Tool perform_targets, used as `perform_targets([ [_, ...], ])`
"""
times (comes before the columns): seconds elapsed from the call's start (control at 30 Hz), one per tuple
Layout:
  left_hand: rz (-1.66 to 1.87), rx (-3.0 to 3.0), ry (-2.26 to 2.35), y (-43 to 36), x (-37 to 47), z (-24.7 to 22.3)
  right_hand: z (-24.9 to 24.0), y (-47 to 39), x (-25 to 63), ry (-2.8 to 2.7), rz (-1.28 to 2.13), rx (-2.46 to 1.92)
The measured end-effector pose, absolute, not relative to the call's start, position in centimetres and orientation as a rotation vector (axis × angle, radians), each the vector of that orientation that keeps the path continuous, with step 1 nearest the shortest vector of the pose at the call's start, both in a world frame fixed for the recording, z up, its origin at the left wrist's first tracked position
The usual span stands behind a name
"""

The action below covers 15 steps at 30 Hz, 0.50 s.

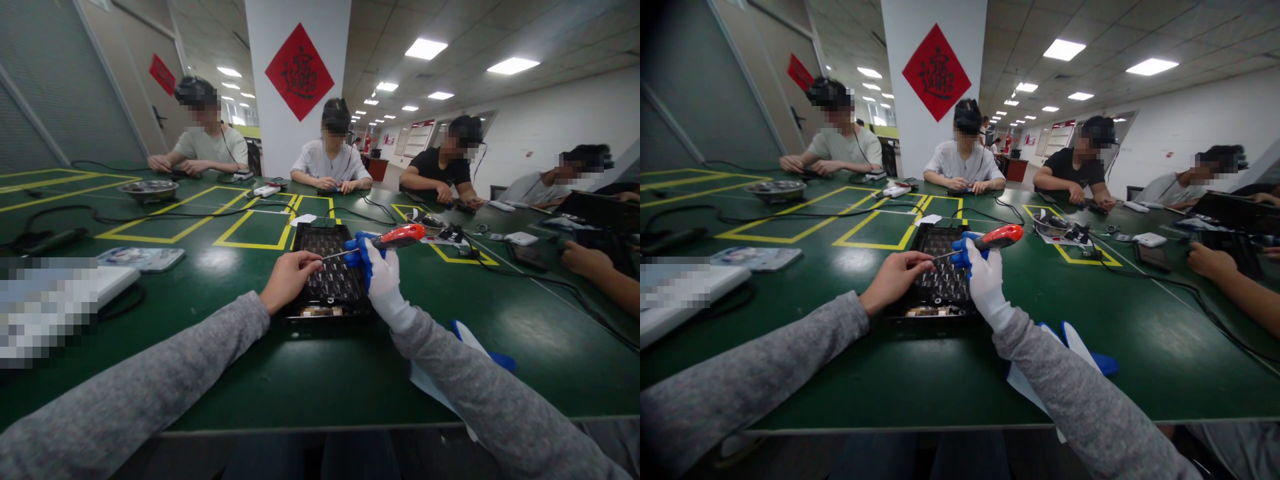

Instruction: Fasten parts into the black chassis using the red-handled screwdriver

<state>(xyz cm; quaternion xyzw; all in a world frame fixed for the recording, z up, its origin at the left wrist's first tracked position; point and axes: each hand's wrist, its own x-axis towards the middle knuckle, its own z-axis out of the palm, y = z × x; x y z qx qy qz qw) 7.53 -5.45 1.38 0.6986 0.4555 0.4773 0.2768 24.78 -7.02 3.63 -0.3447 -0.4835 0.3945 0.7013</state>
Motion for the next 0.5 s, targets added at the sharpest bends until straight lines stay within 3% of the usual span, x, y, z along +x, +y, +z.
perform_targets([
  [0.5, 1.224, 1.957, 1.208, -5.47, 7.5, 1.2, 4.0, -7.26, 24.46, -1.068, 0.887, -0.784],
])
